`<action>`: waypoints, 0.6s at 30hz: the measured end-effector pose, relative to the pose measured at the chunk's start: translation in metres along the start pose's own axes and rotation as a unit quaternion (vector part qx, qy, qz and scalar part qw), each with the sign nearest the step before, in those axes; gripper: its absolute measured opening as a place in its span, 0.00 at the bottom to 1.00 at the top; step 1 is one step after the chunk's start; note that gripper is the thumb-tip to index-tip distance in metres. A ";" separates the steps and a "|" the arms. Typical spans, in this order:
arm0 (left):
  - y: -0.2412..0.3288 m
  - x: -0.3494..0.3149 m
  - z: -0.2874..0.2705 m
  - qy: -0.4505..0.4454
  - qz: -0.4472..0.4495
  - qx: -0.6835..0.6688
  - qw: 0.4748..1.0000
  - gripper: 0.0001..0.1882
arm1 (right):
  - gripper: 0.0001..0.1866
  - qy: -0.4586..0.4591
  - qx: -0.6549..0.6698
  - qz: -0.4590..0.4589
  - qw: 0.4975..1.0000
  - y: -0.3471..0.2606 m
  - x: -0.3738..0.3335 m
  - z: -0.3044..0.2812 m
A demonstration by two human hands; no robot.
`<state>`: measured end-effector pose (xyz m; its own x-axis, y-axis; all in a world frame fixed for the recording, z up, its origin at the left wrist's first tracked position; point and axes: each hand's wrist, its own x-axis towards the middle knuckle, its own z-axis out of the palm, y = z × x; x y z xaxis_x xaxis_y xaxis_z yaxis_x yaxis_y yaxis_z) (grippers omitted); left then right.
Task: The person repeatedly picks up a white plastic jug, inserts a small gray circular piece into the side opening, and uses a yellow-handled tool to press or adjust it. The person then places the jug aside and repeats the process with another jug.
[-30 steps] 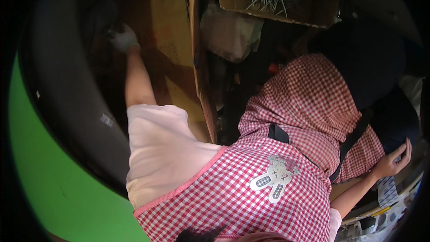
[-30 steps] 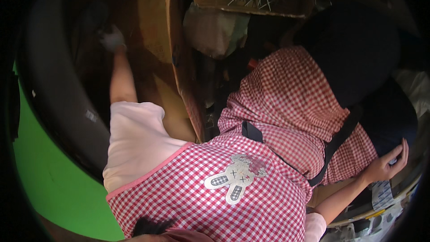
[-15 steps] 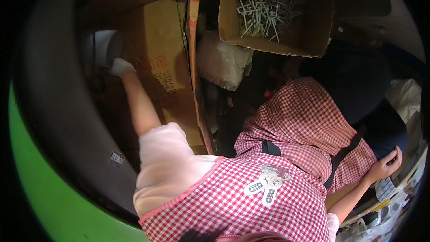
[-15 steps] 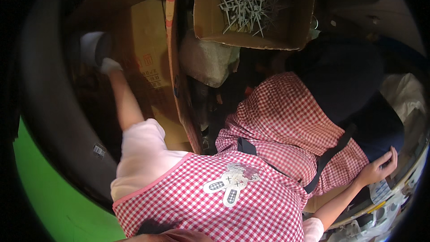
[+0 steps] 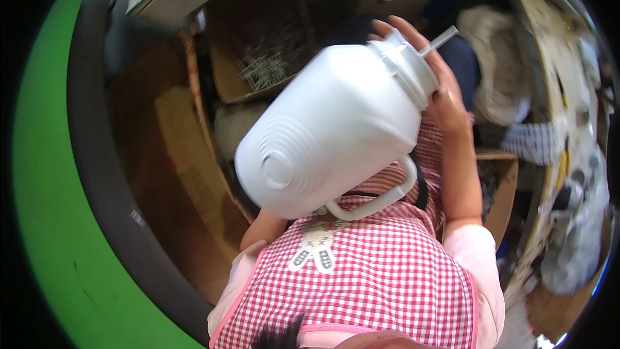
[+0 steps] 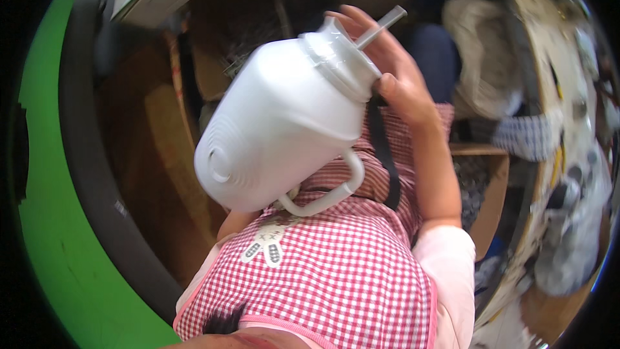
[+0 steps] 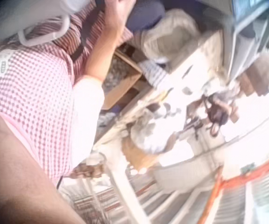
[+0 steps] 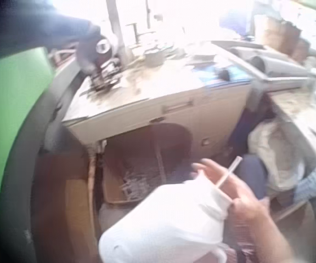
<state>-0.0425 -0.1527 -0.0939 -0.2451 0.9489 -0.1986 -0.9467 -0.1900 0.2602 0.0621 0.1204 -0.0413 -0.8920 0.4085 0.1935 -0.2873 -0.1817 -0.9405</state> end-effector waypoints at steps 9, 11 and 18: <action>0.067 0.051 0.095 0.160 0.052 0.701 0.693 0.22 | 0.49 0.101 -0.294 0.065 0.948 -0.125 -0.054 -0.011; 0.056 0.052 0.123 0.014 0.144 0.622 0.769 0.33 | 0.47 0.116 -0.412 0.036 0.903 -0.116 -0.060 0.016; -0.001 0.090 0.152 0.029 0.145 0.688 0.711 0.18 | 0.09 0.097 -0.696 -0.139 0.698 -0.121 -0.070 -0.131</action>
<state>-0.0321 -0.0290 0.0313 -0.4343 0.9005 0.0237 0.2359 0.0883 0.9677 0.2056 0.2310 0.0224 -0.7665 0.3922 0.5086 0.2970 0.9186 -0.2607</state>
